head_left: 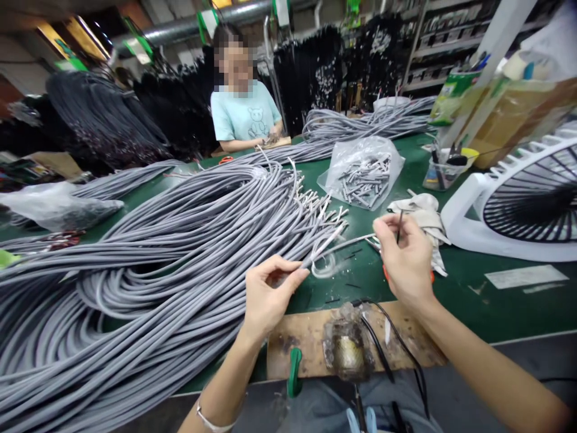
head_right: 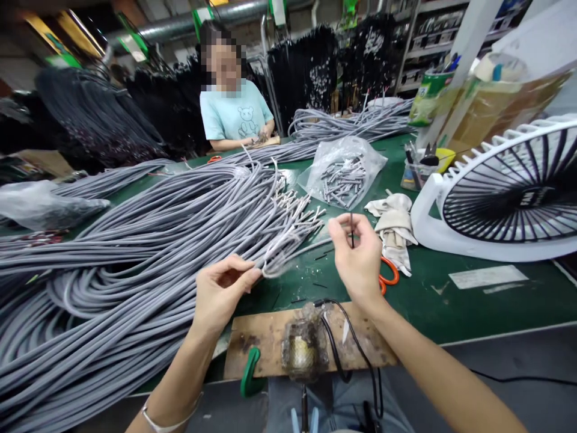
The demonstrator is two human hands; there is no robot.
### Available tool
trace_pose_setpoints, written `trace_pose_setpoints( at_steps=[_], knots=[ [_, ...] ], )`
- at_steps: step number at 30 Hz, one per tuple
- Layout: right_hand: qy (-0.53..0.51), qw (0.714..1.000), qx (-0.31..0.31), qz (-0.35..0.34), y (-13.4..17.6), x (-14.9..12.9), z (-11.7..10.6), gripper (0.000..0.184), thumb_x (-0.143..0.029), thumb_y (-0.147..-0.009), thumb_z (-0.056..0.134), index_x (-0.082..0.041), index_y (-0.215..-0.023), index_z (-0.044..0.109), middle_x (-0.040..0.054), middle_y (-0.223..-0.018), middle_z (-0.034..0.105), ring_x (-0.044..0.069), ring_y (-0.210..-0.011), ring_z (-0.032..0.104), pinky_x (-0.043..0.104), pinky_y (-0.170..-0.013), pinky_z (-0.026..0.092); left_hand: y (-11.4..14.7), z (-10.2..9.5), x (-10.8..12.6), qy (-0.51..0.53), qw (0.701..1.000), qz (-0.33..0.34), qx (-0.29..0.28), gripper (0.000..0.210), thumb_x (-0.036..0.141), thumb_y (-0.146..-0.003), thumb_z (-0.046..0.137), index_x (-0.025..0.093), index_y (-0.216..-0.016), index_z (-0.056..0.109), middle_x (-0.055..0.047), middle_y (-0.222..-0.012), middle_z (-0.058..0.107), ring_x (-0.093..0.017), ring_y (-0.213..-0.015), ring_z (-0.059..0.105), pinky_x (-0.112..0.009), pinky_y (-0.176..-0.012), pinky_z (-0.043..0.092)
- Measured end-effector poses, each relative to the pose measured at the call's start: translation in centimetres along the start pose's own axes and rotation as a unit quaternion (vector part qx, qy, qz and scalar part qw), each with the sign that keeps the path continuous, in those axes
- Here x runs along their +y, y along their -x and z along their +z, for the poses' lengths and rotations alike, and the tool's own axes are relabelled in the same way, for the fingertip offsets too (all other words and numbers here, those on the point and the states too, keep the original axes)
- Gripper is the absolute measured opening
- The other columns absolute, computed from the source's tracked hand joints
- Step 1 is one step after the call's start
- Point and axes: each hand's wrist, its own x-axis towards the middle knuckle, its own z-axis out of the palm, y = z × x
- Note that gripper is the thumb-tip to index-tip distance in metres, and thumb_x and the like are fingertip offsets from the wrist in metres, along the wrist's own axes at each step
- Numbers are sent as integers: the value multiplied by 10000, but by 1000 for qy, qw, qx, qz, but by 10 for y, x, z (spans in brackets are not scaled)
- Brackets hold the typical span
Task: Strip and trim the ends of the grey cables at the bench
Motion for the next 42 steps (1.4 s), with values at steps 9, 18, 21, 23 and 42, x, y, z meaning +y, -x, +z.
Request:
trace_pose_setpoints(
  at_steps=[9, 18, 21, 23, 42],
  knots=[
    [277, 878, -63, -385, 21, -11, 3, 49, -176, -809, 550, -186, -766, 528, -23, -625, 588, 128, -613, 489, 318, -685, 292, 8, 3, 5, -106, 991, 75, 32, 82, 210, -692, 679, 159, -658, 624, 16, -587, 525, -88, -516, 440, -205, -467, 323],
    [277, 876, -79, -387, 22, -11, 3, 37, -173, -805, 566, -189, -776, 549, -26, -663, 626, 126, -639, 524, 320, -693, 278, 9, 6, 4, -89, 995, 53, 9, 62, 196, -692, 673, 156, -673, 629, 10, -597, 540, -90, -516, 449, -202, -463, 331],
    [275, 875, -87, -388, 22, -10, 2, 44, -164, -803, 568, -189, -782, 538, -26, -663, 625, 127, -636, 518, 317, -692, 273, 9, 6, 4, -79, 996, 47, 6, 62, 196, -691, 673, 155, -670, 632, 5, -594, 545, -95, -523, 456, -203, -467, 336],
    [274, 874, -90, -391, 23, -10, 2, 53, -160, -804, 566, -188, -775, 532, -26, -654, 621, 126, -631, 512, 317, -691, 270, 9, 7, 5, -73, 996, 46, 6, 61, 195, -690, 674, 155, -669, 634, 4, -591, 546, -97, -525, 458, -202, -470, 340],
    [74, 958, -217, -173, 23, -8, 10, 118, -185, -820, 533, -168, -703, 525, -36, -572, 491, 67, -485, 409, 195, -465, 323, 13, 11, 0, -70, 995, 62, -20, 140, 213, -727, 647, 154, -843, 594, 5, -653, 621, -92, -561, 577, -164, -542, 473]
  ],
)
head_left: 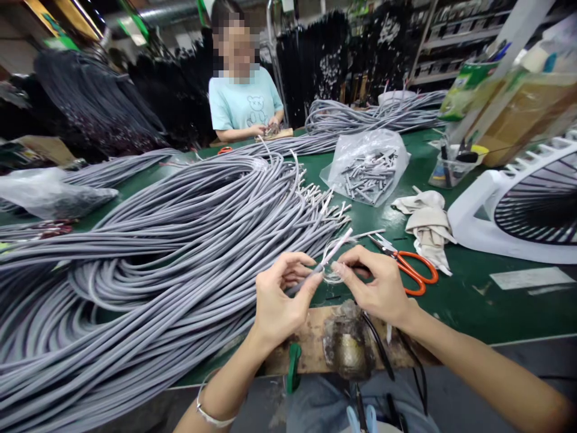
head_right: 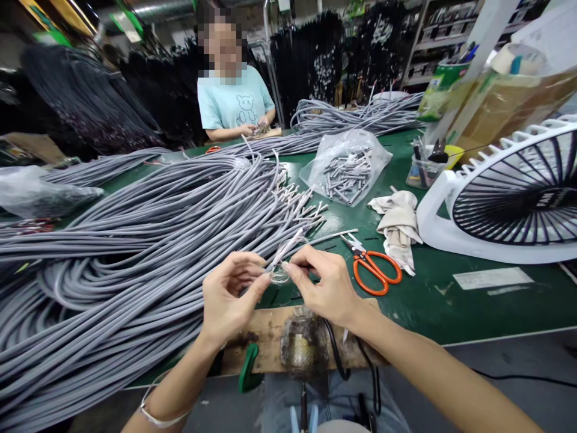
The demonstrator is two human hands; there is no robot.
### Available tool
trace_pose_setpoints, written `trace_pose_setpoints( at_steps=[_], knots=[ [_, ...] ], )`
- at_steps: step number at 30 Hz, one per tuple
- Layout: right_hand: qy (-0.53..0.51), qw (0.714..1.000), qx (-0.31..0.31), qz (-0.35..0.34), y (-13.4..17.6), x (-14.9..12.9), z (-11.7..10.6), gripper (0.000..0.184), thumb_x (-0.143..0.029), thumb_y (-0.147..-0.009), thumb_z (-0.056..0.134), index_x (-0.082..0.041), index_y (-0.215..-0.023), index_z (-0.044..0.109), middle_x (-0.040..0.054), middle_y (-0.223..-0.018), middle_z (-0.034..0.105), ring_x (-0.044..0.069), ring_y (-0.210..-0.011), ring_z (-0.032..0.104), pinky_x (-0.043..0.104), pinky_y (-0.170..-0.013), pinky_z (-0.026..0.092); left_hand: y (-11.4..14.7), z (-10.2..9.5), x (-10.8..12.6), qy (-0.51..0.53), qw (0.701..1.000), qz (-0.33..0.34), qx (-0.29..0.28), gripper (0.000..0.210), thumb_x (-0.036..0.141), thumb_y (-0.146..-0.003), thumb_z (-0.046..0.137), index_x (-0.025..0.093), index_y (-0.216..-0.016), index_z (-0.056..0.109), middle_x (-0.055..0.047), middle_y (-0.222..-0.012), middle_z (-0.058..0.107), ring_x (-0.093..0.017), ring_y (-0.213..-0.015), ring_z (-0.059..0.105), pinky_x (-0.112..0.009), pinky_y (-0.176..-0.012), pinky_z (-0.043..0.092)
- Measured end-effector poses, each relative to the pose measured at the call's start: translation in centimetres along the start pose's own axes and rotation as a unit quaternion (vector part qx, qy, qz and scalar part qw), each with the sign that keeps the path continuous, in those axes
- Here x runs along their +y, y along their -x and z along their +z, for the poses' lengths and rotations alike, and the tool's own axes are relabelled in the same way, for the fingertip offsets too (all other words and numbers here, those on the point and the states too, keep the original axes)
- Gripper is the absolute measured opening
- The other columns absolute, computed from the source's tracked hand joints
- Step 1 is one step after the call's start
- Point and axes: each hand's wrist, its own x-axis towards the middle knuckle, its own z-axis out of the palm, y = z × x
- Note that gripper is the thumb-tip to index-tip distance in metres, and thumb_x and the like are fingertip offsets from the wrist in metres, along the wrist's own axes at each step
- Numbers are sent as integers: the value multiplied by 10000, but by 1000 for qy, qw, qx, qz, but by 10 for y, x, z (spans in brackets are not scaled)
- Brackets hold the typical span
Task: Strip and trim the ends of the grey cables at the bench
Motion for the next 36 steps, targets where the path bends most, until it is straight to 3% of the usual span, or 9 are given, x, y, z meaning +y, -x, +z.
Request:
trace_pose_setpoints(
  at_steps=[8, 11, 15, 18, 20, 23, 26, 30, 36],
  knots=[
    [-165, 976, -43, 134, -1, 4, 3, 172, -286, -821, 538, -163, -705, 505, -30, -591, 473, 72, -508, 437, 179, -466, 363, 0, 3, -1, 24, 999, 0, -48, 136, 213, -763, 614, 159, -879, 567, 23, -600, 607, -75, -480, 557, -159, -492, 464],
    [-135, 982, -26, 128, 0, 2, 2, 139, -271, -820, 538, -164, -734, 517, -20, -617, 505, 80, -533, 478, 183, -494, 391, 0, 2, -5, -42, 994, 89, -44, 117, 161, -792, 568, 163, -906, 594, -11, -712, 641, -97, -593, 596, -183, -572, 485],
    [-92, 988, 11, 126, 0, 0, -1, 129, -269, -821, 529, -167, -743, 525, -12, -637, 532, 87, -546, 500, 191, -510, 400, -1, 1, -13, -194, 949, 234, -85, 296, 62, -827, 431, 187, -1043, 590, -48, -843, 591, -113, -713, 569, -210, -636, 463],
    [-97, 980, 47, 167, -5, 5, -3, 169, -296, -808, 549, -164, -707, 520, -17, -619, 511, 74, -526, 466, 184, -478, 368, -2, 1, -16, -263, 922, 257, -121, 331, 19, -805, 378, 195, -987, 592, -60, -874, 537, -110, -672, 529, -211, -571, 421],
    [-150, 960, 91, 217, -9, 10, -6, 208, -333, -793, 569, -168, -688, 498, -47, -561, 440, 49, -456, 383, 170, -412, 305, -1, 2, -16, -231, 931, 256, -122, 267, 5, -787, 377, 182, -844, 568, -54, -856, 534, -104, -645, 517, -214, -563, 413],
    [-297, 894, 174, 287, -15, 14, -9, 261, -390, -764, 598, -186, -695, 450, -91, -519, 341, 20, -378, 222, 155, -342, 174, 0, 3, -13, -58, 978, 155, -123, 169, 57, -827, 401, 185, -718, 418, -20, -756, 557, -92, -581, 527, -195, -514, 421],
    [-417, 852, 114, 296, -17, 10, -9, 339, -509, -732, 590, -198, -825, 489, -56, -658, 524, 2, -360, 180, 157, -320, 126, 0, 3, -7, 138, 982, -5, -128, 243, 168, -867, 439, 210, -698, 270, -3, -723, 589, -87, -499, 549, -177, -416, 412],
    [-452, 856, -64, 243, -13, 2, -2, 582, -375, -582, 757, -219, -1083, 506, 51, -992, 644, 59, -554, 513, 170, -454, 387, -5, 1, -3, 249, 952, -79, -160, 310, 230, -861, 488, 220, -706, 219, 30, -640, 588, -68, -406, 516, -147, -358, 371],
    [-414, 870, -36, 265, -12, 0, 6, 434, -202, -569, 767, -176, -965, 590, 1, -720, 688, 115, -614, 619, 228, -595, 488, -10, 1, -8, 319, 920, -118, -194, 342, 275, -846, 527, 219, -719, 214, 35, -606, 588, -27, -336, 426, -106, -330, 273]
  ],
)
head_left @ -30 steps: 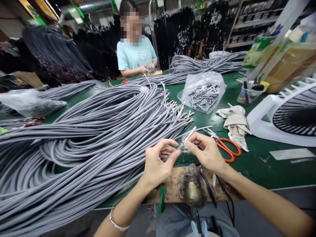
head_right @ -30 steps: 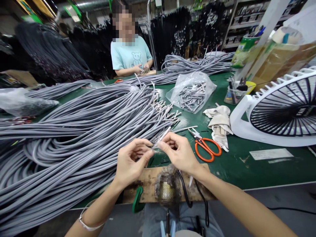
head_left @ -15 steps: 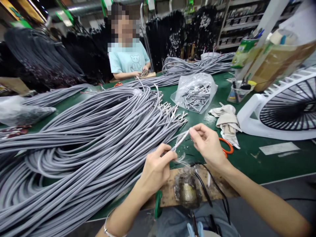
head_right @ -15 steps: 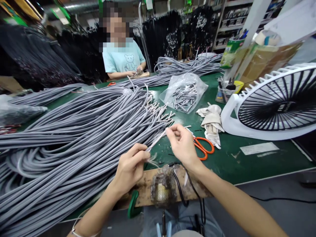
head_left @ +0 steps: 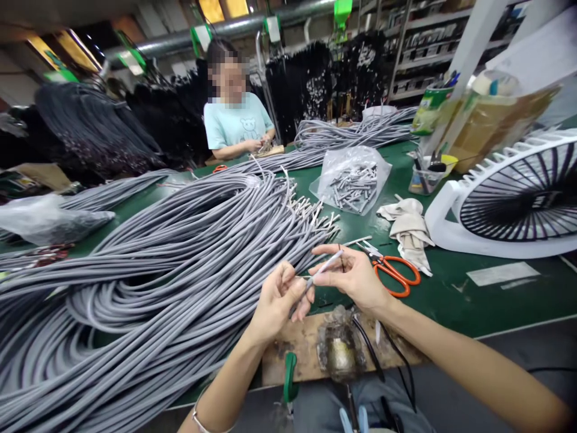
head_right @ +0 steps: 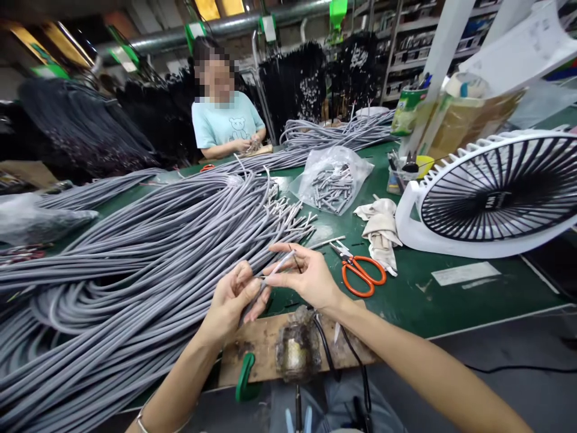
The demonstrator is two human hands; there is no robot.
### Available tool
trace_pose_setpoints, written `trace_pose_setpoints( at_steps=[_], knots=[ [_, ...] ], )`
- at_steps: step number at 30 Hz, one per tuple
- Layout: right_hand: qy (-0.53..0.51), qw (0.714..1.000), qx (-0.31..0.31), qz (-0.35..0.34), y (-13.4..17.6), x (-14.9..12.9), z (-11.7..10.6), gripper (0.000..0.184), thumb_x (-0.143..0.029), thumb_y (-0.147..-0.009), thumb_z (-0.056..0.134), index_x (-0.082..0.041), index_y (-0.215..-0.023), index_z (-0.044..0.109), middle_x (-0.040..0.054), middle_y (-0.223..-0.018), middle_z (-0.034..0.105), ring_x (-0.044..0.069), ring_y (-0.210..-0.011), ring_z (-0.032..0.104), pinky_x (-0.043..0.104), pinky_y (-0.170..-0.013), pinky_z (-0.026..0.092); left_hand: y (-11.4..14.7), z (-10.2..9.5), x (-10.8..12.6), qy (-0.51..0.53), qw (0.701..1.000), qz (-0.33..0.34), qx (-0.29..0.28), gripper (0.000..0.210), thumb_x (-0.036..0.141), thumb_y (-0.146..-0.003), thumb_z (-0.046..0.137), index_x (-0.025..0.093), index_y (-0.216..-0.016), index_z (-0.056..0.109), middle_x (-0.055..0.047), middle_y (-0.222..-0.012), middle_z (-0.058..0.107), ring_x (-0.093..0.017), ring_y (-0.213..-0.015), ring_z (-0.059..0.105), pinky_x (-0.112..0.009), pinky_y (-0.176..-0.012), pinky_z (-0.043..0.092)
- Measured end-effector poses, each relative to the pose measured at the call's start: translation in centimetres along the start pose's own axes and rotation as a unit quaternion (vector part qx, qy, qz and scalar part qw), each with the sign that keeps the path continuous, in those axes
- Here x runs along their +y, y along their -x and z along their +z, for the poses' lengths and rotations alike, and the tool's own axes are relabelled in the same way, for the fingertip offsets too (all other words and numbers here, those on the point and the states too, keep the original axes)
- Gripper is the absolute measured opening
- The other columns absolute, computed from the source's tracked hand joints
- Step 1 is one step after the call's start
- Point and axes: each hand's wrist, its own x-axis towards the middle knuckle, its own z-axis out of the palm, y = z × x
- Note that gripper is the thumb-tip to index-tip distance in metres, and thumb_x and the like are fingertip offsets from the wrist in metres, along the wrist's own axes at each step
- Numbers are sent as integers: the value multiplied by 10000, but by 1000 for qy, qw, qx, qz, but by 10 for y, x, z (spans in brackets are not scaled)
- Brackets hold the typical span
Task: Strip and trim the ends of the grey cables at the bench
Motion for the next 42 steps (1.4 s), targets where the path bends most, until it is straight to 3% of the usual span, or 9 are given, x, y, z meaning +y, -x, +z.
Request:
trace_pose_setpoints(
  at_steps=[5, 9, 13, 17, 20, 24, 29, 37, 42],
  knots=[
    [32, 997, 68, -22, -1, 2, 4, 331, -201, -523, 788, -162, -789, 596, -24, -599, 653, 109, -544, 613, 207, -552, 476, -2, 0, -3, 46, 999, 7, 13, 377, 268, -750, 652, 207, -764, 281, 63, -582, 532, -4, -374, 356, -97, -362, 232],
    [58, 994, 67, -57, 1, 3, 9, 314, -229, -574, 759, -164, -822, 578, -17, -621, 647, 112, -564, 613, 215, -564, 481, -6, -2, -5, 25, 994, 29, 106, 381, 254, -702, 694, 175, -940, 408, 45, -574, 559, -15, -386, 363, -127, -380, 248],
    [122, 986, 70, -89, 7, 3, 11, 290, -196, -630, 720, -162, -880, 578, -7, -628, 653, 78, -473, 537, 181, -434, 396, -10, -7, -6, 15, 983, 49, 176, 476, 282, -703, 687, 140, -1097, 463, 36, -584, 563, -17, -388, 368, -144, -384, 239],
    [216, 966, 62, -129, 15, 3, 7, 238, -204, -679, 688, -172, -890, 583, 2, -647, 664, 53, -393, 447, 183, -351, 278, -9, -7, -3, -105, 979, 13, 173, 354, 297, -735, 651, 103, -1026, 600, 1, -620, 578, -47, -460, 447, -166, -429, 330],
    [256, 952, 59, -158, 20, 2, 4, 185, -209, -694, 677, -177, -849, 583, 14, -668, 667, 83, -458, 526, 187, -373, 319, -7, -5, 1, -196, 963, 50, 179, 200, 259, -723, 659, 117, -860, 695, -39, -702, 629, -95, -598, 534, -203, -559, 430],
    [275, 946, 69, -160, 21, 1, 2, 117, -239, -717, 658, -179, -781, 580, 12, -663, 646, 83, -444, 522, 191, -357, 329, -4, -7, 9, -191, 954, 124, 197, 133, 248, -694, 680, 144, -770, 710, -18, -636, 606, -89, -511, 490, -206, -489, 418],
    [252, 949, 100, -160, 17, -1, -3, 147, -233, -723, 654, -183, -846, 590, 15, -701, 645, 93, -498, 563, 180, -381, 371, 2, -10, 13, -179, 964, 137, 139, 157, 208, -673, 702, 145, -817, 693, -27, -671, 598, -106, -582, 528, -202, -536, 441],
    [215, 956, 129, -152, 17, -6, -5, 177, -228, -696, 669, -189, -857, 603, 30, -749, 646, 128, -612, 624, 196, -486, 466, 10, -9, 13, -255, 945, 175, 108, 275, 169, -690, 687, 209, -961, 662, 9, -667, 523, -97, -603, 518, -196, -554, 404],
    [199, 974, 67, -88, 7, -2, -7, 252, -195, -673, 654, -171, -915, 587, 14, -698, 632, 125, -620, 612, 211, -551, 485, 7, -6, 7, -305, 936, 155, 84, 173, 301, -781, 600, 172, -824, 706, -10, -624, 485, -111, -581, 434, -231, -520, 336]
  ],
)
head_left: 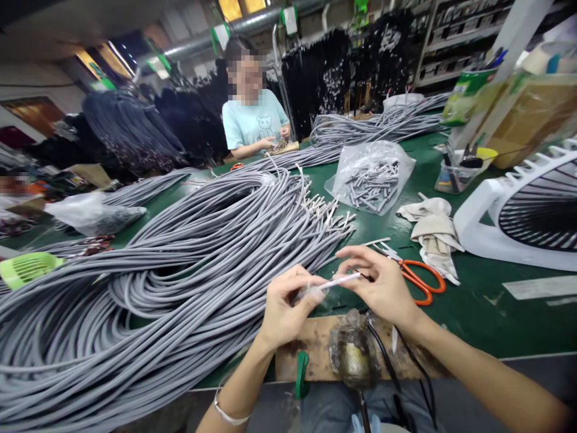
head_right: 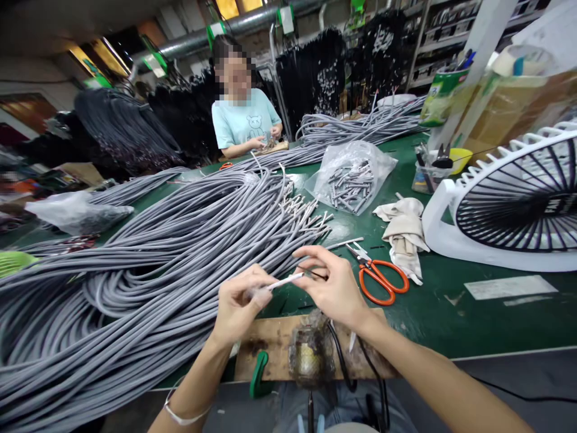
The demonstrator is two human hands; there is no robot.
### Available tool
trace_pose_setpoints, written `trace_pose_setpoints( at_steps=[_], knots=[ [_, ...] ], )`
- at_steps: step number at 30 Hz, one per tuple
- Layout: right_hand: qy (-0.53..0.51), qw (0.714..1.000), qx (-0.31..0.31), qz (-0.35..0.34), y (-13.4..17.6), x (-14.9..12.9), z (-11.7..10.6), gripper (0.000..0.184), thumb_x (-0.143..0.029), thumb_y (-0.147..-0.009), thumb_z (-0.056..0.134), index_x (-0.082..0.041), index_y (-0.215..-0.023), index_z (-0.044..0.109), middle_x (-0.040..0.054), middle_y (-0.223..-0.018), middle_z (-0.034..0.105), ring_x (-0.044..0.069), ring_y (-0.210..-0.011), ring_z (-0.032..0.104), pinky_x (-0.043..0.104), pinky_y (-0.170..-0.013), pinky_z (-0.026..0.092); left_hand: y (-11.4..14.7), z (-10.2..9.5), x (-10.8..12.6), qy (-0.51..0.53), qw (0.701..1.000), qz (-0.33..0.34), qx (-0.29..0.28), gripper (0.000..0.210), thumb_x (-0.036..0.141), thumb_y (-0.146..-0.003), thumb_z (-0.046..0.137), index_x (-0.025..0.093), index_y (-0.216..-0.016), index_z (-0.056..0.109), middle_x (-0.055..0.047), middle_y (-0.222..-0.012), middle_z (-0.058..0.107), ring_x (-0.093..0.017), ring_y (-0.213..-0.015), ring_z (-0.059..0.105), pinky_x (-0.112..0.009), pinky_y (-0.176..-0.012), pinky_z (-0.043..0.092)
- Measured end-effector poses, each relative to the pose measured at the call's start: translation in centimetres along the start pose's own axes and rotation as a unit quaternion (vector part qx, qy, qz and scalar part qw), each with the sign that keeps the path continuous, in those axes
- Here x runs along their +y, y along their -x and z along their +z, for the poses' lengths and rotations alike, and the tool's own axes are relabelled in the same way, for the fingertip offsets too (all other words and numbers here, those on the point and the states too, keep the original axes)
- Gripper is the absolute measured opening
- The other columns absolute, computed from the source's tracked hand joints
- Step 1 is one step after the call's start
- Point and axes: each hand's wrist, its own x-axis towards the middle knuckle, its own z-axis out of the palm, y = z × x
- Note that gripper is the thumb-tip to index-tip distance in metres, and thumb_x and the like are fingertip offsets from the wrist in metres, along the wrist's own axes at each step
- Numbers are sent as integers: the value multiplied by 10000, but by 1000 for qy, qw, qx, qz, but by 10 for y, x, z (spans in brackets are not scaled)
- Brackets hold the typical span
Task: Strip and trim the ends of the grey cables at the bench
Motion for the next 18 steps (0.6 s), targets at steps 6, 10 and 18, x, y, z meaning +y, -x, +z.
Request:
trace_pose_setpoints(
  at_steps=[6, 10, 18],
  knots=[
    [72, 994, 79, 0, -13, 9, -12, 287, -230, -677, 634, -136, -946, 600, 23, -708, 621, 114, -582, 588, 208, -535, 470, -2, 12, -9, 60, 990, -121, 27, 352, 416, -826, 509, 133, -653, 626, 32, -530, 358, -61, -447, 287, -205, -414, 228],
    [93, 977, 183, -59, -19, 6, -24, 287, -349, -749, 588, -142, -943, 628, 37, -746, 615, 111, -582, 562, 222, -542, 465, -6, 12, -9, 133, 978, -158, 45, 342, 439, -811, 520, 138, -656, 568, 56, -503, 297, -42, -403, 229, -181, -364, 149],
    [128, 988, -21, -79, -12, 9, -9, 292, -403, -784, 543, -148, -679, 641, 18, -579, 615, 118, -521, 515, 231, -520, 404, -10, 20, -11, 90, 984, -150, 19, 392, 467, -798, 508, 101, -753, 639, -16, -548, 559, -30, -328, 350, -160, -308, 221]
  ],
)
